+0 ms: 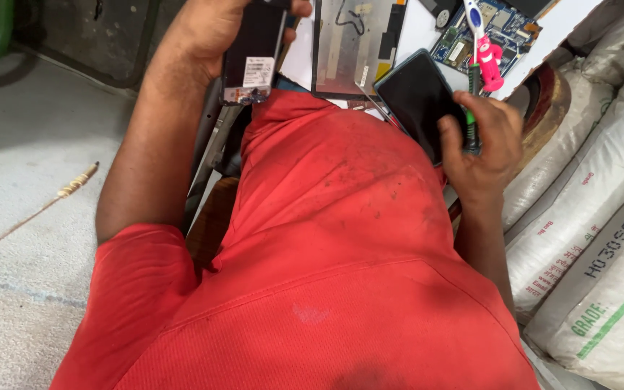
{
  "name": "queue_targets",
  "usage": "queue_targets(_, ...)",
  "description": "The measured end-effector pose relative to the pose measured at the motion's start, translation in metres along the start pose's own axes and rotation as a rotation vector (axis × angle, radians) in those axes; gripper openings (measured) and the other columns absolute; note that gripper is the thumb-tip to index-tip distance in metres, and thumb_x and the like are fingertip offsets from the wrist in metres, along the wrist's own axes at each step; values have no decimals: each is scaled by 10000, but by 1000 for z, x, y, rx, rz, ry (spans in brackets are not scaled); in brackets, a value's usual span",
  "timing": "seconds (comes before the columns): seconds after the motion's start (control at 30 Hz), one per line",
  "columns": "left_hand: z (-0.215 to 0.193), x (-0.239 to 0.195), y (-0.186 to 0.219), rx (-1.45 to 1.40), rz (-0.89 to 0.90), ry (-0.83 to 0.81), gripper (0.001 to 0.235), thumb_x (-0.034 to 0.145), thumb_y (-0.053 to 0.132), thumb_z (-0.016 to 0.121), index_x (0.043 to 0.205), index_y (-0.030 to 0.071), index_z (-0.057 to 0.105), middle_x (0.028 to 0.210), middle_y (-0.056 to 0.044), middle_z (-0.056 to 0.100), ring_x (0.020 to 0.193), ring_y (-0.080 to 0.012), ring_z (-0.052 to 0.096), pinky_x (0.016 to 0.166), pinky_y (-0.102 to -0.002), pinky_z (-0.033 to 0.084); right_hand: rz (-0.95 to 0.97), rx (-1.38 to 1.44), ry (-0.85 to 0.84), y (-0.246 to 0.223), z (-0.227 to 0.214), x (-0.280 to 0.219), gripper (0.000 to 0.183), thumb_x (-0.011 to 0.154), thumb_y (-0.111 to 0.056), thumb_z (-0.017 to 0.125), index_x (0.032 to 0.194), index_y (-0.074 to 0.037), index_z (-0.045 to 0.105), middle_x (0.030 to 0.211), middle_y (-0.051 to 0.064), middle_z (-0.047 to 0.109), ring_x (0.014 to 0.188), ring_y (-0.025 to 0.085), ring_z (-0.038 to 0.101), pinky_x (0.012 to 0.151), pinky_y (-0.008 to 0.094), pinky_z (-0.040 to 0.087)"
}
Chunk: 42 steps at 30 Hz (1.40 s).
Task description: The person uses a screwdriver to remove screws from a disassembled smartphone and a toothbrush to clean the internal components. They handle the phone's motherboard and battery while working at a cluttered workbench.
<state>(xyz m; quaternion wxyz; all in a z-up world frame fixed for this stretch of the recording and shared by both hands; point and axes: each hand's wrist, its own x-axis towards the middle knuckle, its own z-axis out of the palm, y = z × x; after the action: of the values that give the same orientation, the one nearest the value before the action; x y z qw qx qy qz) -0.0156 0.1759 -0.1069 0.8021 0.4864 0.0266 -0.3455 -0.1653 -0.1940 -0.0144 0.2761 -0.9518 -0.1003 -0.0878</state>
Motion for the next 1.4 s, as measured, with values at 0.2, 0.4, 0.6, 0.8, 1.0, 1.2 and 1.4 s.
queue_targets(0.2, 21, 6, -12, -113, 82, -76, 466, 1093, 394, 627, 1333, -5, 618, 1177, -185, 749, 998, -249, 772, 831, -378, 681, -244, 150, -58, -19, 15, 34, 163, 1036, -51, 768, 1185, -92, 715, 1026, 46, 761, 914, 205, 679, 809, 328, 508)
queue_targets(0.4, 24, 8, -22, -199, 157, -108, 586, 1098, 479, 490, 1368, -30, 596, 1296, -203, 690, 1138, -285, 770, 855, -418, 698, -326, 133, -160, -31, 17, 57, 118, 1029, -53, 769, 1141, -83, 744, 952, 37, 749, 800, 192, 673, 706, 341, 479)
queue_targets(0.6, 21, 10, -24, -186, 159, -105, 606, 1116, 504, 386, 1300, -22, 624, 1089, -247, 774, 889, -286, 805, 698, -388, 685, -354, 114, -196, -28, 31, 67, 98, 1053, -69, 776, 1142, -82, 736, 982, 45, 755, 819, 200, 693, 698, 323, 503)
queue_targets(0.8, 21, 4, -14, -151, 195, -63, 406, 1156, 314, 508, 1311, -40, 631, 1134, -259, 758, 910, -298, 792, 744, -411, 695, -124, 462, -117, -21, 23, 49, 115, 1098, -51, 684, 1206, -21, 711, 1027, 74, 773, 896, 187, 772, 782, 279, 590)
queue_targets(1.0, 29, 9, -14, -126, 232, -39, 396, 1148, 311, 567, 1294, -48, 649, 1099, -235, 763, 955, -275, 800, 804, -405, 707, -96, 445, -164, -21, 23, 40, 129, 1088, -27, 680, 1209, 9, 709, 1007, 130, 769, 918, 198, 780, 797, 277, 606)
queue_targets(1.2, 34, 7, -15, -181, 181, 15, 361, 1096, 289, 613, 1248, -37, 633, 1077, -211, 744, 953, -262, 795, 762, -397, 705, -146, 416, -195, -26, 29, 55, 128, 1072, 11, 696, 1199, 18, 705, 1012, 123, 765, 919, 189, 771, 795, 276, 603)
queue_targets(1.4, 36, 7, -14, -204, 175, 11, 352, 1087, 292, 607, 1234, -27, 638, 1070, -215, 743, 944, -268, 786, 727, -386, 697, -107, 448, -223, -24, 34, 55, 128, 1076, 11, 689, 1202, 25, 703, 1015, 130, 769, 920, 177, 769, 785, 266, 601)
